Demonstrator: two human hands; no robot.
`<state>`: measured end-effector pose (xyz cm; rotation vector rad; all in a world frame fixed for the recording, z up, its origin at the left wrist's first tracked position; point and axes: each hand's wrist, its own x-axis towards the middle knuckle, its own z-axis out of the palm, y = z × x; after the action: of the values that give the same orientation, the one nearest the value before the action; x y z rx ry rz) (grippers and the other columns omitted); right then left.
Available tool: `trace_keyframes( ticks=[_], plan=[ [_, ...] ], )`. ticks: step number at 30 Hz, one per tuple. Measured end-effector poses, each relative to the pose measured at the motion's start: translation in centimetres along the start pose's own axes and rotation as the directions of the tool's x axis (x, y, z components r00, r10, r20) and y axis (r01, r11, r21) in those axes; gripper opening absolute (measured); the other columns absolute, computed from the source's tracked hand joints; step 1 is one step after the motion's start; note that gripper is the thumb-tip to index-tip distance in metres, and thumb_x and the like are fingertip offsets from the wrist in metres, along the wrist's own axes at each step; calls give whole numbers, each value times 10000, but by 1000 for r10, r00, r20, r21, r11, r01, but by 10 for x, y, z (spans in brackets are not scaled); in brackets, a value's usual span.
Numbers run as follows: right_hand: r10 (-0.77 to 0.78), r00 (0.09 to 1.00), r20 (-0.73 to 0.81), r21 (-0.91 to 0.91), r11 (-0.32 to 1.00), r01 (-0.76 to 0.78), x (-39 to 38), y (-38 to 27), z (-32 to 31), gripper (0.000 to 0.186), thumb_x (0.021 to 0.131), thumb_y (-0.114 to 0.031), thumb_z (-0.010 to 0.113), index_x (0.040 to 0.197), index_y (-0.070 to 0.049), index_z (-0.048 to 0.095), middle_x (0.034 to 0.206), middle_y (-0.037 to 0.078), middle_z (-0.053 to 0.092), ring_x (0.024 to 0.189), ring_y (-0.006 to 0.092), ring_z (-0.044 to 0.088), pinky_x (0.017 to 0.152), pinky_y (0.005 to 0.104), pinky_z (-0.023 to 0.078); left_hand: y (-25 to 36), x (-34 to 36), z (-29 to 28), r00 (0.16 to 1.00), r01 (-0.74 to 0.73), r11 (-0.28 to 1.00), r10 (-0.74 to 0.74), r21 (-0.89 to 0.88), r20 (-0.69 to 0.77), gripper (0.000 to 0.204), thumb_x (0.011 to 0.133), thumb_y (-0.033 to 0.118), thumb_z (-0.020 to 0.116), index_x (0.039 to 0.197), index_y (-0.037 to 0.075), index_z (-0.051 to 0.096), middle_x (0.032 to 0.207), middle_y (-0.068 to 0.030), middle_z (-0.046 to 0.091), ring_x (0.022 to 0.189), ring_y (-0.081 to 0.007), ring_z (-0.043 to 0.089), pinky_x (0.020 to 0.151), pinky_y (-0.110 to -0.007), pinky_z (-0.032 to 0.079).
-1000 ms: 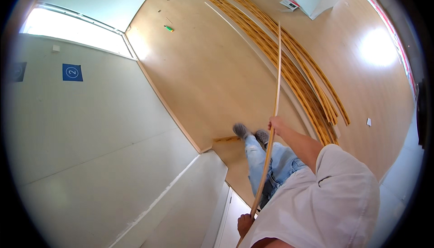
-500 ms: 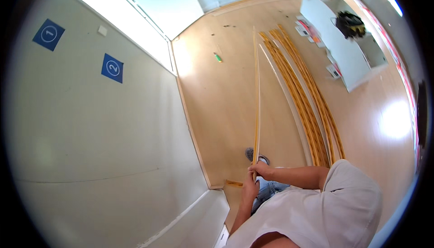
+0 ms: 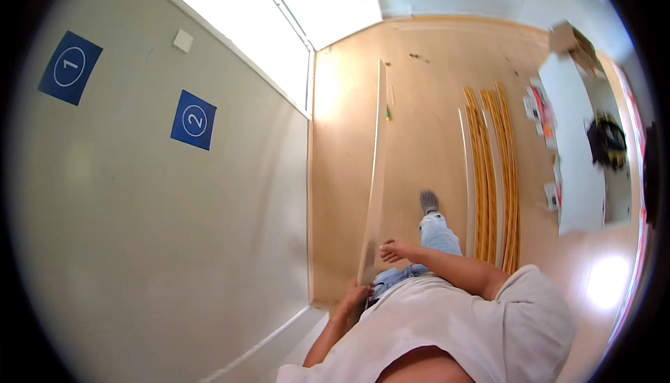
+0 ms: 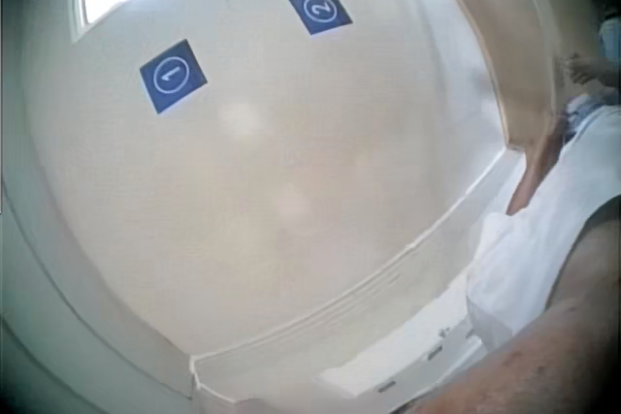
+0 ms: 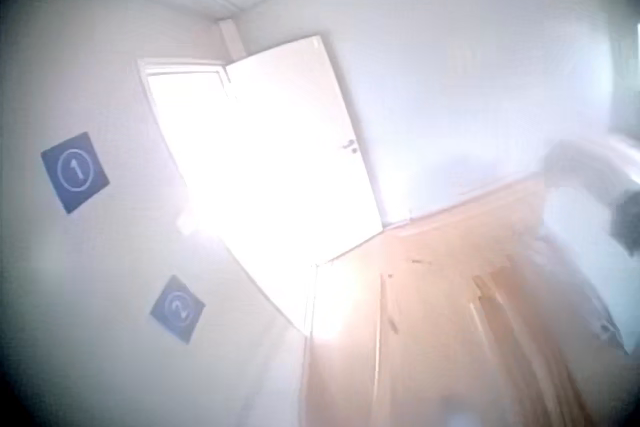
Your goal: The person cuts wooden trim pieces using a miter saw and then installs them along the base of a wall. They repeatedly measure, cut, and fit the pieces to ensure a proper alignment with the wall and floor.
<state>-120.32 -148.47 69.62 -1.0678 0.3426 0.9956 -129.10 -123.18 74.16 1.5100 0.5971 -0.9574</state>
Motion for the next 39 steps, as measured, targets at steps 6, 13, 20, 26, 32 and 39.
trace_keyframes(
  ticks=[6,13,20,26,32,39],
  plan=[
    [-173,932,-317,-153,980,130,21,-216,-216,303,964,-180,592,1194,17,572,997,151,741,836,199,729,719,317,602,64,24,10,988,-3,998,-6,-60,-152,448,803,31,598,1247,-17,557,943,-179,710,801,-255,706,676,-371,576],
    [-395,732,-555,-242,919,312,49,-453,-327,343,1061,-329,459,1149,-18,572,987,135,742,821,194,718,728,327,587,172,72,34,925,86,896,91,435,-370,479,787,162,665,1208,-64,624,1038,-320,694,984,-465,689,836,-492,552],
    [-242,766,-596,-377,926,-1,207,-539,-375,428,1054,-436,491,1216,-70,643,960,160,746,852,222,725,756,331,575,240,226,5,837,20,942,168,336,-520,468,759,212,696,1162,-25,672,1034,-335,683,1037,-474,669,828,-509,532],
    [8,693,-721,-444,762,-471,249,-520,-472,349,999,-340,584,897,-21,683,800,139,709,626,239,662,569,377,536,438,265,-62,826,-99,987,152,124,-543,374,789,188,676,1102,-17,676,885,-225,719,833,-352,719,719,-452,544],
    [154,577,-802,-120,905,-409,302,-626,-455,233,974,-225,573,887,-19,637,724,103,661,601,229,642,541,358,522,541,348,-134,874,-276,869,48,-412,-484,304,861,47,570,1151,-41,589,967,-132,710,792,-202,721,691,-333,592],
    [-144,761,-633,-654,626,-425,463,-815,-445,229,920,-209,602,803,-19,652,705,85,676,576,193,628,525,350,486,733,427,-189,742,-463,841,196,-279,-641,304,881,-1,568,1183,-37,590,1013,-130,709,820,-189,717,753,-326,600]
  ],
)
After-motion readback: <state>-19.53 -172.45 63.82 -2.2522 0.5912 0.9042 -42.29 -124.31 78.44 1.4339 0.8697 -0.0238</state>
